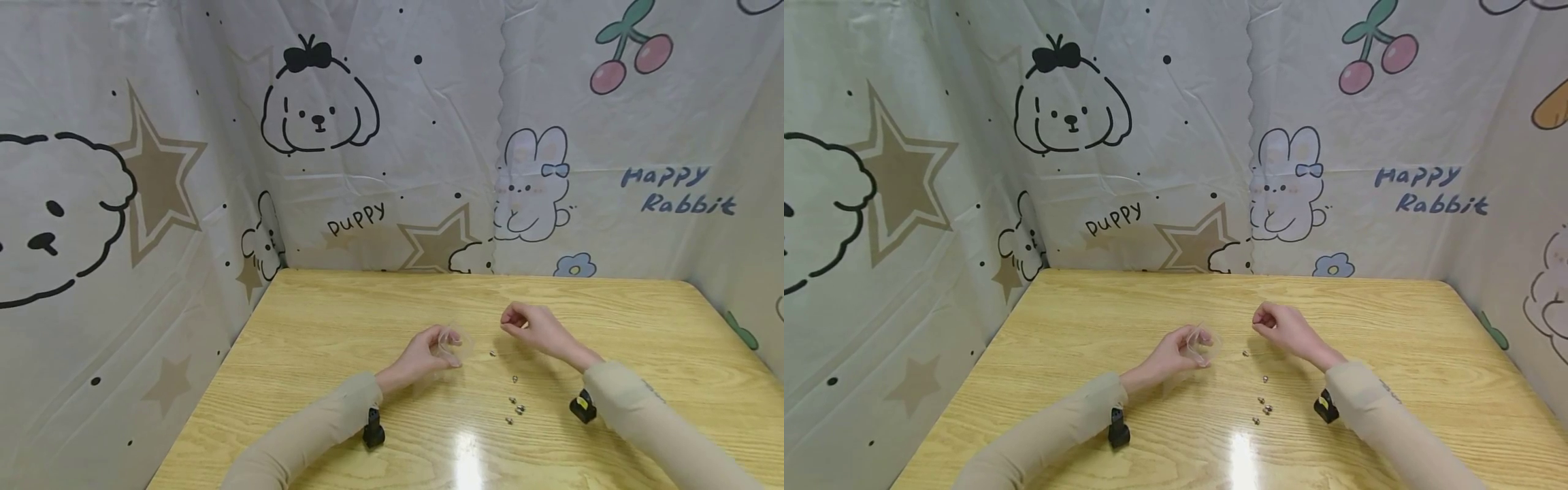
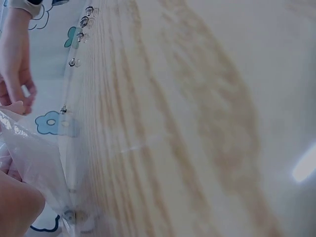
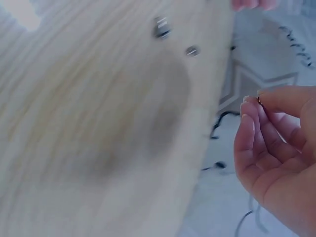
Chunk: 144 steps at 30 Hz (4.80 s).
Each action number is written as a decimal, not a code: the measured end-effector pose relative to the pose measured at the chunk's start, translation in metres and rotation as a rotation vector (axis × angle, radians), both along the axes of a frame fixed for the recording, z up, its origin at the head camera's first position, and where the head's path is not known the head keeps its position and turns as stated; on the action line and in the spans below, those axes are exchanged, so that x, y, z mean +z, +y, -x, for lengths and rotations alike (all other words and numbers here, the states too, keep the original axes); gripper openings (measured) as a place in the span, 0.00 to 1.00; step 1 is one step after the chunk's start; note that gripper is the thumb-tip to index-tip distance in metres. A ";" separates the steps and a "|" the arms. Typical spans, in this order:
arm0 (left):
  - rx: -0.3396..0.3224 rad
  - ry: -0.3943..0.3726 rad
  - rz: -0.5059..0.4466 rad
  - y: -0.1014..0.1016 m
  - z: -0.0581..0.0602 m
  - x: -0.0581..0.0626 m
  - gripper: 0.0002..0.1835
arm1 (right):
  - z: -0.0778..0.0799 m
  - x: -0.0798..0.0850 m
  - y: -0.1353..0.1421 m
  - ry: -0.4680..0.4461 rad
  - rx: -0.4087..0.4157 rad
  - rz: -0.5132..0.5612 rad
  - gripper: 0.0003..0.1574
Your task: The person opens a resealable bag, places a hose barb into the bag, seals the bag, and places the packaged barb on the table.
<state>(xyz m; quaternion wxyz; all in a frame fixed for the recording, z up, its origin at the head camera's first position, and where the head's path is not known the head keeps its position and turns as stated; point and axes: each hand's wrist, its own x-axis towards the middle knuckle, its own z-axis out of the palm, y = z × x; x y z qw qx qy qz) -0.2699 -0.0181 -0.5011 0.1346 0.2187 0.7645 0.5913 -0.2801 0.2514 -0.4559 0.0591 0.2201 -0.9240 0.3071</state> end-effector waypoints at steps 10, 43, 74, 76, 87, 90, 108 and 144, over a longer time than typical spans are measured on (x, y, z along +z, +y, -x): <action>-0.008 -0.021 -0.012 0.000 0.000 0.000 0.19 | -0.014 0.032 -0.030 -0.026 0.111 0.096 0.03; -0.005 -0.002 -0.018 0.000 -0.001 0.002 0.20 | -0.034 0.034 -0.035 0.003 0.172 0.085 0.03; 0.003 0.000 0.000 -0.002 -0.003 0.002 0.20 | -0.039 -0.029 0.028 -0.239 0.296 0.050 0.06; 0.006 -0.002 0.007 -0.001 -0.003 0.002 0.20 | -0.038 -0.030 0.029 -0.245 0.300 0.048 0.05; -0.003 -0.004 0.011 -0.002 -0.004 0.003 0.21 | -0.036 -0.033 0.028 -0.161 0.339 0.018 0.02; -0.006 -0.006 0.007 -0.002 -0.004 0.003 0.21 | -0.037 -0.031 0.026 -0.168 0.327 0.002 0.03; 0.012 -0.016 -0.001 0.000 -0.003 0.002 0.20 | -0.026 0.012 -0.002 -0.040 0.207 0.019 0.03; -0.011 0.009 -0.013 -0.001 -0.004 0.001 0.20 | -0.030 0.033 -0.037 0.068 0.347 0.046 0.03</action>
